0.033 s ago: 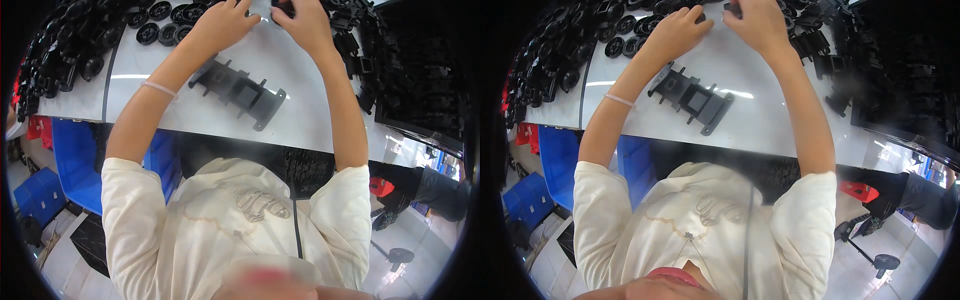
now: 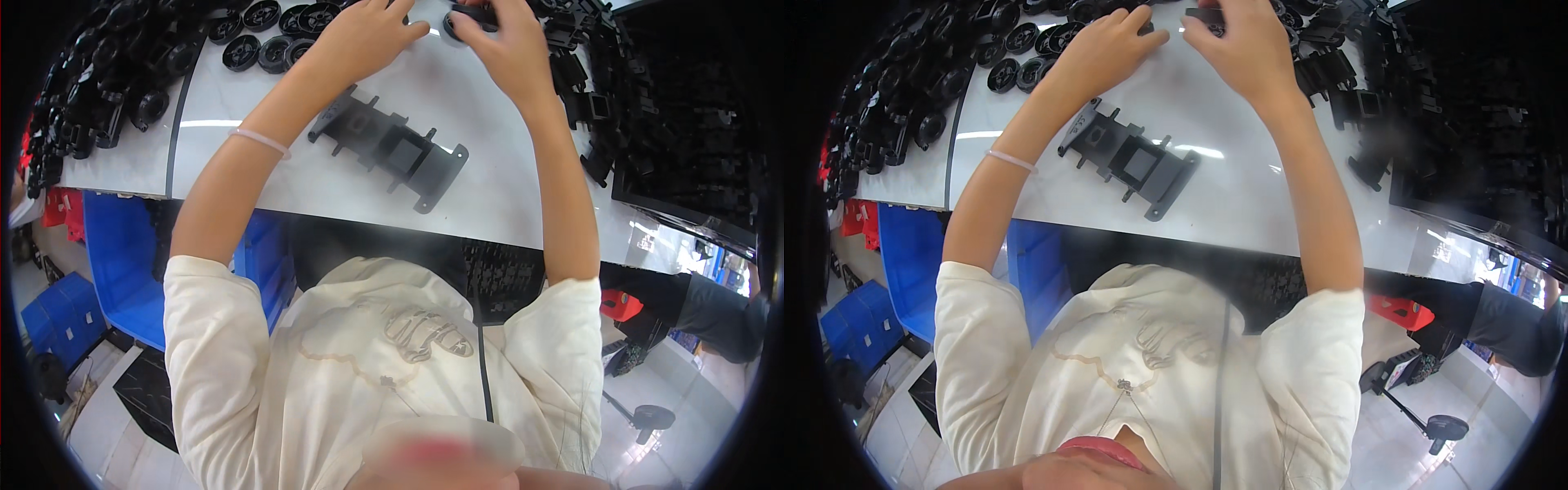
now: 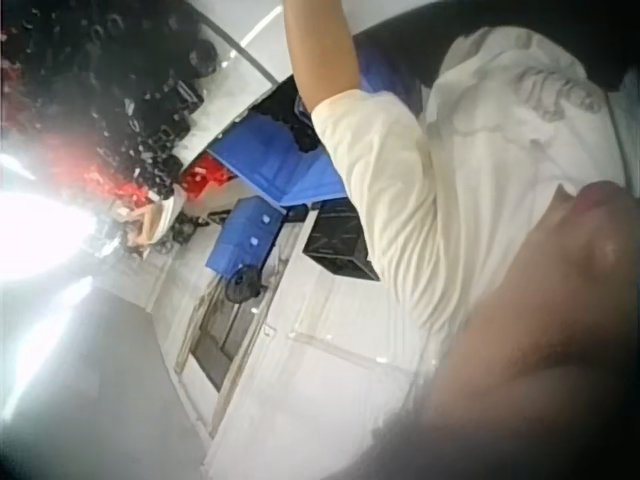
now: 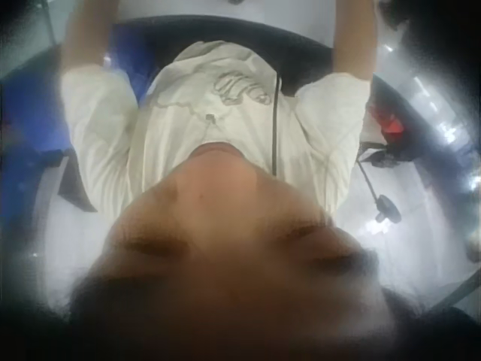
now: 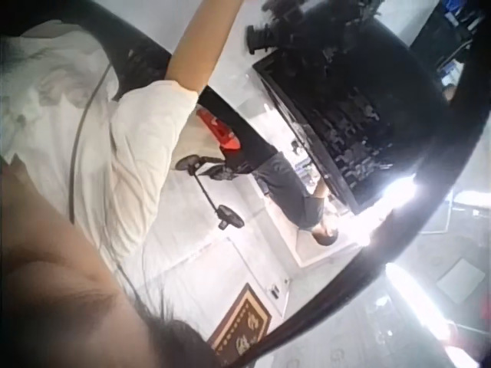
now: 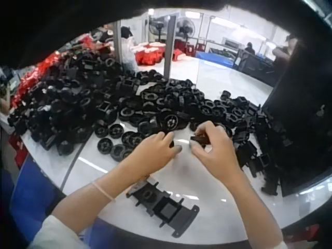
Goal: The person assembles toy vehicle chassis by attaching wheels to plastic chassis frames by hand and placing each assembled chassis onto a pile.
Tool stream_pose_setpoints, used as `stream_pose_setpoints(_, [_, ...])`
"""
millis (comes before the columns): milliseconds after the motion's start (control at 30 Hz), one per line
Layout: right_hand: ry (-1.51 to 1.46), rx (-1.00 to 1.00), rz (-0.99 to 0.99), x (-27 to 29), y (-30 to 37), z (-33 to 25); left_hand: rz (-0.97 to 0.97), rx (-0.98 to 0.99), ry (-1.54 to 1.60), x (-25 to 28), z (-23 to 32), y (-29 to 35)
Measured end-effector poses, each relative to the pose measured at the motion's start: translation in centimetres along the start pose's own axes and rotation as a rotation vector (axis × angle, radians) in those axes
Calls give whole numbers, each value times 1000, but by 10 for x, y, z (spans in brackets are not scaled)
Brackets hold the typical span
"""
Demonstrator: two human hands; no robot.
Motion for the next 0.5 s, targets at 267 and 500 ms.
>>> stream_pose_setpoints(267, [44, 121, -378, -30, 114, -44, -2, 100, 110, 2, -12, -9])
stream_pose_setpoints(500, [-116, -65, -340, -25, 134, -25, 426, 543, 1459, 58, -32, 70])
Point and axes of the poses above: each hand's wrist, its own y-axis away from the middle knuckle, its own x-axis out of the back of the hand, z = x × y, the point moved 7 cm from there along -y, towards the middle knuckle, and after that the axes turned 8 degrees about -z, right-handed, at the moved point
